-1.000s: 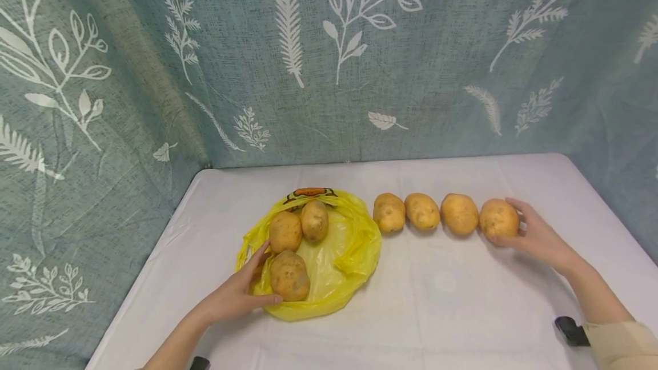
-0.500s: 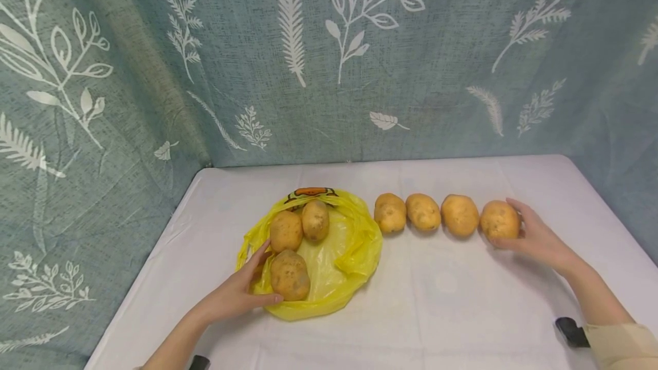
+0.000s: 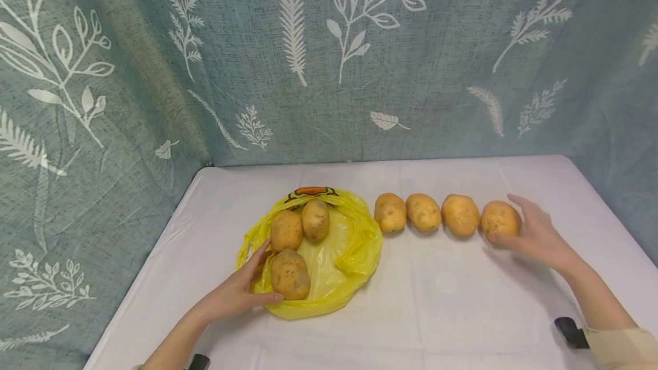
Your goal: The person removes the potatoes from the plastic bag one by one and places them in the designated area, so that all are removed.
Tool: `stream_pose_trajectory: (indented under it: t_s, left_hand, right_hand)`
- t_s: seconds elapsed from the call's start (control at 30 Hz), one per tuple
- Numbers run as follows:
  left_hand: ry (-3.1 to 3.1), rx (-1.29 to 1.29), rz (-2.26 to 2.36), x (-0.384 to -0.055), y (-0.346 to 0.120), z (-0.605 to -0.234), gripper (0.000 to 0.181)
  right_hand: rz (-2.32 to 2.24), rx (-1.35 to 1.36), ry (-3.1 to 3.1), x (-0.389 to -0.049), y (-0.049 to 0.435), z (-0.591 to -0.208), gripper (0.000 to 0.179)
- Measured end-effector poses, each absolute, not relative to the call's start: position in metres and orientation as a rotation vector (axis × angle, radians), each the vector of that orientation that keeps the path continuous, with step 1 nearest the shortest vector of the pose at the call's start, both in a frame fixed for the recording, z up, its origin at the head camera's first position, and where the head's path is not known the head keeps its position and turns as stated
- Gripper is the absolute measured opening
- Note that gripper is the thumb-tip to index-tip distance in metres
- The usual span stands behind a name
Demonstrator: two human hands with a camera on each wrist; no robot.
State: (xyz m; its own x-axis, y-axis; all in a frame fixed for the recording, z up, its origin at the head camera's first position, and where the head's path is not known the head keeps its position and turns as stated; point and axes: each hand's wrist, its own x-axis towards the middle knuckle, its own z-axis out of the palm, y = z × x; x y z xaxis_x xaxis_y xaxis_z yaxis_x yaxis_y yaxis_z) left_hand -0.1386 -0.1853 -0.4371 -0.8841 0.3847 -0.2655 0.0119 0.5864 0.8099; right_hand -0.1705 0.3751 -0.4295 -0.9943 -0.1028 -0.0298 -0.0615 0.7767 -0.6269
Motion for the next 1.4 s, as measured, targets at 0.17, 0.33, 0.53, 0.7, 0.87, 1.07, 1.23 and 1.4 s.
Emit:
stream_pose_trajectory:
  t_s: [0.17, 0.33, 0.53, 0.7, 0.87, 1.07, 1.23, 1.4]
  left_hand:
    - [2.410, 0.313, 1.212, -0.138, -0.186, -0.436, 0.112]
    - [2.415, 0.304, 1.208, -0.137, -0.185, -0.435, 0.112]
    - [2.414, 0.315, 1.208, -0.138, -0.186, -0.436, 0.112]
    - [2.418, 0.314, 1.204, -0.137, -0.186, -0.437, 0.112]
    - [2.419, 0.306, 1.204, -0.137, -0.186, -0.436, 0.112]
    - [2.418, 0.310, 1.200, -0.137, -0.186, -0.436, 0.112]
    - [2.417, 0.315, 1.202, -0.137, -0.186, -0.437, 0.112]
    - [2.416, 0.314, 1.207, -0.137, -0.187, -0.437, 0.112]
  right_hand:
    - [-1.045, -0.175, 2.986, -0.170, 0.367, -0.423, 0.086]
    - [-1.155, -0.229, 3.031, -0.169, 0.355, -0.416, 0.075]
    - [-1.244, -0.163, 3.009, -0.167, 0.338, -0.406, 0.068]
    - [-1.327, -0.129, 2.982, -0.166, 0.322, -0.401, 0.063]
    - [-1.338, -0.107, 2.967, -0.167, 0.302, -0.399, 0.060]
    - [-1.429, -0.255, 2.923, -0.167, 0.281, -0.402, 0.054]
    - [-1.525, -0.317, 2.847, -0.167, 0.265, -0.405, 0.051]
    - [-1.552, -0.346, 2.806, -0.169, 0.248, -0.404, 0.050]
